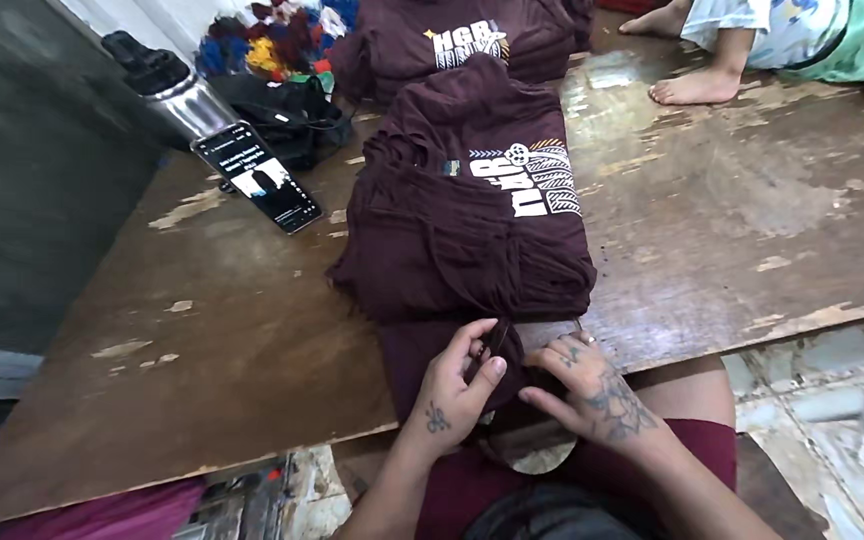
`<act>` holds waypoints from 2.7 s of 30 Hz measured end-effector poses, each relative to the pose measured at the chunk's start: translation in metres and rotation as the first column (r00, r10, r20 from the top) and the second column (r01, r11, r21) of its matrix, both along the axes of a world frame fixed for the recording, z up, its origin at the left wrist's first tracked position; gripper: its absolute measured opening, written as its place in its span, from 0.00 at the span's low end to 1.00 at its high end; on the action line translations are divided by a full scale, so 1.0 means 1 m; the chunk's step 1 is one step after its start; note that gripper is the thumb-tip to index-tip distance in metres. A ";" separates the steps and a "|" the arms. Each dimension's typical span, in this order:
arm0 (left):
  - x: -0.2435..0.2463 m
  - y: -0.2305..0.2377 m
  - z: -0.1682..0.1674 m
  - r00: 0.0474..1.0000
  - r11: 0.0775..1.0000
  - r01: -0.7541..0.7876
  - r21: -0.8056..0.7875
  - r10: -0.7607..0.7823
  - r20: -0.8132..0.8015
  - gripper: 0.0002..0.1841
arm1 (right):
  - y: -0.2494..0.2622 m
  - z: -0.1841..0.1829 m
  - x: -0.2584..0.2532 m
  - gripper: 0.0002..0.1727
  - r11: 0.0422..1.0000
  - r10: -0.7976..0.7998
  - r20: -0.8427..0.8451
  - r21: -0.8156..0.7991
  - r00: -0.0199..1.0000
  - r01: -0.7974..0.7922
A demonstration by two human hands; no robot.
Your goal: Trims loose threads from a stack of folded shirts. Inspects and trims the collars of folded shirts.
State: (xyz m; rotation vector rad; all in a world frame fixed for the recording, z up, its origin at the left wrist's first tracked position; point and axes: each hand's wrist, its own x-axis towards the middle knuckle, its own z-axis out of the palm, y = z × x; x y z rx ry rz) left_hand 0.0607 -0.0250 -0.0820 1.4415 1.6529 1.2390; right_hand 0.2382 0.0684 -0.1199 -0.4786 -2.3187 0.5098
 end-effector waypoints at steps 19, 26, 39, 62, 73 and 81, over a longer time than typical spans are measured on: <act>-0.011 -0.022 0.005 0.815 0.972 0.236 0.004 -0.196 -0.546 0.18 | 0.013 -0.011 0.014 0.17 0.947 0.221 -0.275 -0.167 0.936 -0.273; -0.005 -0.019 0.012 0.861 0.993 0.108 -0.052 -0.120 -0.495 0.20 | 0.006 -0.008 0.014 0.28 0.982 0.144 -0.155 -0.099 0.977 -0.161; -0.006 -0.019 0.004 0.775 0.969 0.248 0.020 -0.186 -0.604 0.17 | 0.018 -0.012 0.023 0.16 0.949 0.271 -0.166 -0.121 0.948 -0.292; 0.000 0.018 0.017 0.904 0.955 -0.286 -0.078 0.296 0.310 0.16 | 0.013 0.017 -0.026 0.20 0.967 0.195 -0.049 -0.155 0.980 -0.200; -0.002 0.013 0.007 0.966 0.984 -0.172 -0.037 0.176 0.190 0.15 | 0.035 0.018 0.047 0.13 0.982 0.042 0.102 -0.189 0.994 -0.022; -0.006 0.004 0.010 0.993 0.996 -0.083 -0.044 0.087 0.084 0.16 | 0.018 0.000 -0.013 0.16 0.904 0.201 -0.394 -0.278 0.897 -0.325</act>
